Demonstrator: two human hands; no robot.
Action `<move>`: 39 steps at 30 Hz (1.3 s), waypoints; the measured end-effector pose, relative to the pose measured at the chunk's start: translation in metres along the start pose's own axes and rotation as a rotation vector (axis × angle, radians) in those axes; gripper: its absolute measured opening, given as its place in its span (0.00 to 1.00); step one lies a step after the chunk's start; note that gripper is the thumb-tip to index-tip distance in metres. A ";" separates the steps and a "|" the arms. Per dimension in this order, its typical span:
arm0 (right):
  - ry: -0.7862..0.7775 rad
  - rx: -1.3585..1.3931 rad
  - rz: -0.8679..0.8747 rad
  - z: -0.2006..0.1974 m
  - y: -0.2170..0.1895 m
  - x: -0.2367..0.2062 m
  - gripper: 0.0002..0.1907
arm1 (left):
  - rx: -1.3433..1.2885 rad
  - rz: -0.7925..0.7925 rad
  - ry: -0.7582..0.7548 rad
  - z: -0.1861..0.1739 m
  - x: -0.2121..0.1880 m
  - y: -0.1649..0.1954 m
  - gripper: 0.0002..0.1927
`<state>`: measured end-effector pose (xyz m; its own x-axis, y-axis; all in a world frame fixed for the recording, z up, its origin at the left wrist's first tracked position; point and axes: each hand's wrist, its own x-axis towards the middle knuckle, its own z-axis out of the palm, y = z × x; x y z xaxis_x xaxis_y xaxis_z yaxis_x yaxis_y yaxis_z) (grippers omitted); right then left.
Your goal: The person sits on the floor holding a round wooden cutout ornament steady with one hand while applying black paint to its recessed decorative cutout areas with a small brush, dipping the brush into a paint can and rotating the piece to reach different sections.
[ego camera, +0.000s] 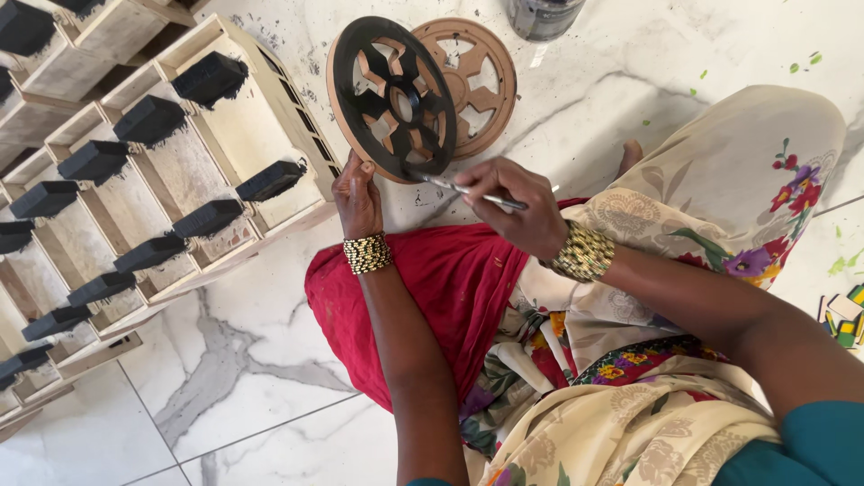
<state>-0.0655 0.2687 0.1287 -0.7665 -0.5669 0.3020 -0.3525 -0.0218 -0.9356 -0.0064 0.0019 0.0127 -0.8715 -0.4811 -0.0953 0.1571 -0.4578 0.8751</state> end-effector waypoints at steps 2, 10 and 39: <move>0.046 -0.065 -0.052 -0.001 -0.002 0.000 0.05 | 0.007 -0.034 0.011 -0.001 -0.001 0.000 0.28; -0.031 -0.086 -0.088 -0.005 0.001 0.008 0.06 | 0.013 -0.037 -0.011 0.005 -0.001 0.004 0.27; -0.136 -0.242 -0.061 -0.005 -0.003 -0.007 0.08 | -0.042 -0.007 -0.019 -0.001 0.001 -0.002 0.24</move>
<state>-0.0617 0.2767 0.1305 -0.6666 -0.6762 0.3138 -0.5263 0.1288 -0.8405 -0.0071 0.0023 0.0104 -0.8811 -0.4639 -0.0924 0.1699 -0.4927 0.8535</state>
